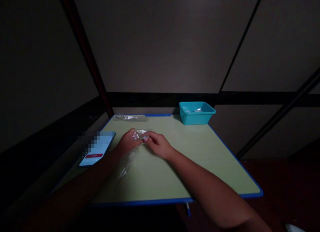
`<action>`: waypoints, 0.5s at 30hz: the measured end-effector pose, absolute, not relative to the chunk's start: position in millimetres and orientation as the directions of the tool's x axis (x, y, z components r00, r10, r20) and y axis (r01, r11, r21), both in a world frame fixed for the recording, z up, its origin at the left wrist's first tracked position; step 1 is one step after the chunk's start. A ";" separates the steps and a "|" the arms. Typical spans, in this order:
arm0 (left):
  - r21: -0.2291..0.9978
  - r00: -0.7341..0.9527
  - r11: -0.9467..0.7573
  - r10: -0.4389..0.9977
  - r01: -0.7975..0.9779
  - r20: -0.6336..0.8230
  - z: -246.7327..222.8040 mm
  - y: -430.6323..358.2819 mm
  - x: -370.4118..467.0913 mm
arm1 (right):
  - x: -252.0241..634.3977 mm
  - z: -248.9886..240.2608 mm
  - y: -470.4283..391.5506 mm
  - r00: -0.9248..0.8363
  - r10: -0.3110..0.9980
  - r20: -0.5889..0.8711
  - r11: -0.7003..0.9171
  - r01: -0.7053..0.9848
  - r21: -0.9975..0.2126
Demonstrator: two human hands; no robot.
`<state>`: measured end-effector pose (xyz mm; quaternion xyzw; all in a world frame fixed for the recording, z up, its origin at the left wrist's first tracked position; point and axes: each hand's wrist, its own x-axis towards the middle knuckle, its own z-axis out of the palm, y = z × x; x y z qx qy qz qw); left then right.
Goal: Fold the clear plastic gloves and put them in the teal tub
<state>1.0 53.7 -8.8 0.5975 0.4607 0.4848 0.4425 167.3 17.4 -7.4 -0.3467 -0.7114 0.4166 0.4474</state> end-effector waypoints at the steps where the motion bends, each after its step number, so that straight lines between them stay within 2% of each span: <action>1: 0.961 0.107 -0.216 0.974 0.171 0.200 -7.8 52.6 1.1 | 167.2 -9.4 19.1 -0.346 0.879 0.327 0.405 0.181 -0.896; 3: 0.956 0.115 -0.236 0.969 0.176 0.218 -4.9 49.8 1.5 | 168.3 -13.7 24.3 -0.321 0.899 0.297 0.386 0.264 -0.884; 5: 0.975 0.134 -0.193 0.975 0.108 0.178 -2.3 47.1 1.6 | 170.7 -17.4 30.9 -0.292 0.909 0.299 0.384 0.301 -0.873; 10: 0.997 0.130 -0.080 0.988 -0.001 0.080 -4.0 49.4 -1.9 | 178.9 -18.9 44.9 -0.104 0.926 0.363 0.377 0.323 -0.868; 15: 0.989 0.082 -0.041 0.995 -0.143 0.053 -6.9 56.4 -6.1 | 178.8 -16.7 46.0 0.090 0.918 0.386 0.345 0.298 -0.890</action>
